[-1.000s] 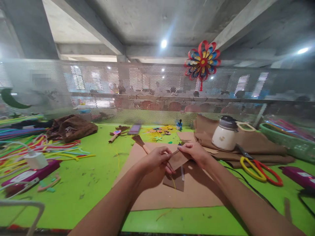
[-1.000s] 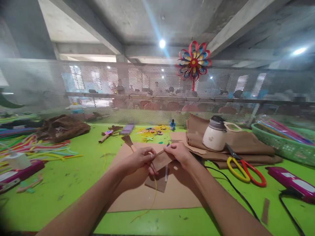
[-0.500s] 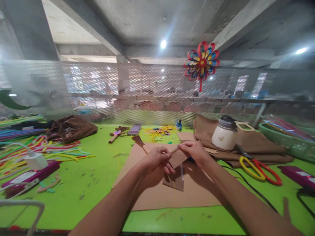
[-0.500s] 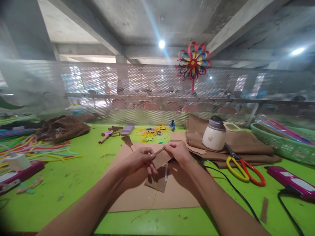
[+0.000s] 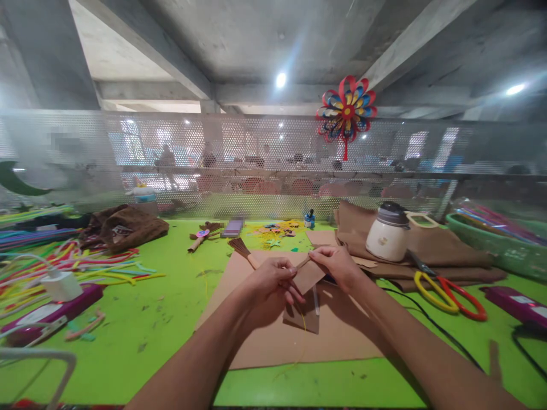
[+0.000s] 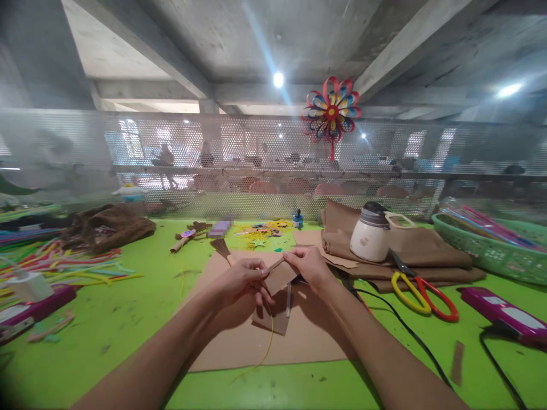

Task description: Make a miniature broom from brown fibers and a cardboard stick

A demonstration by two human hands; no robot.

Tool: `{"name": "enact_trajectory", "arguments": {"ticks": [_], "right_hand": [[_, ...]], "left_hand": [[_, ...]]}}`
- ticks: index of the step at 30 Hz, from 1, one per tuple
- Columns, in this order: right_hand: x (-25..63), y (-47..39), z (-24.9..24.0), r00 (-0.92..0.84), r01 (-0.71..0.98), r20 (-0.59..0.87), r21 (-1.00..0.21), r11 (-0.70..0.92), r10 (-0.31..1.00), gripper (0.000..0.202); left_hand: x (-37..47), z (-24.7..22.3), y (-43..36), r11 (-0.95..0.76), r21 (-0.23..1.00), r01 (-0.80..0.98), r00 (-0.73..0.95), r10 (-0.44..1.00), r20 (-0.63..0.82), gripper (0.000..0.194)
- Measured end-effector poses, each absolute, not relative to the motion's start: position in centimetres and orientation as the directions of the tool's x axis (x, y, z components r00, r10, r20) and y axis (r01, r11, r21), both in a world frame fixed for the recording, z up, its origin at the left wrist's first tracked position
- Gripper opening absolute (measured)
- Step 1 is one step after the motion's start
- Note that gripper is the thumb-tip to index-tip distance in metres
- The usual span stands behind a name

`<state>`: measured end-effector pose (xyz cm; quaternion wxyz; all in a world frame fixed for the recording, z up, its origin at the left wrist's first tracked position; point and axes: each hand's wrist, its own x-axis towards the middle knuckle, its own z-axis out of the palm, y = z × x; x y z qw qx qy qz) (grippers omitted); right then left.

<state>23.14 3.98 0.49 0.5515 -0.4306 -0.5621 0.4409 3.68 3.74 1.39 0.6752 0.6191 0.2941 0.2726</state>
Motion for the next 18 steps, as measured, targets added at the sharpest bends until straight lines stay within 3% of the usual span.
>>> {"name": "enact_trajectory", "arguments": {"ticks": [6,10,14,16,18], "right_hand": [[22.9,4.1,0.4,0.025,0.009,0.271,-0.963,0.271,0.962,0.032],[23.1,3.5,1.6,-0.035,-0.105,0.241,-0.966,0.237,0.97,0.039],[23.5,2.4,2.7,-0.299,-0.24,0.242,-0.955,0.173,0.923,0.044],[23.5,1.8,2.9,-0.46,-0.202,0.253,-0.963,0.178,0.851,0.045],[23.2,1.4,3.0,-0.506,-0.128,0.29,-0.957,0.261,0.812,0.032]], "left_hand": [[4.1,1.8,3.2,0.024,0.999,0.03,0.545,0.837,-0.036,0.015],[3.8,1.7,3.6,0.086,0.992,-0.097,0.537,0.843,-0.02,0.011],[3.2,1.7,3.8,0.183,0.952,-0.245,0.698,0.715,0.041,0.018],[3.2,1.7,3.6,0.217,0.939,-0.268,0.756,0.651,0.066,0.024],[3.3,1.6,3.3,0.227,0.938,-0.262,0.792,0.606,0.074,0.027]]}}
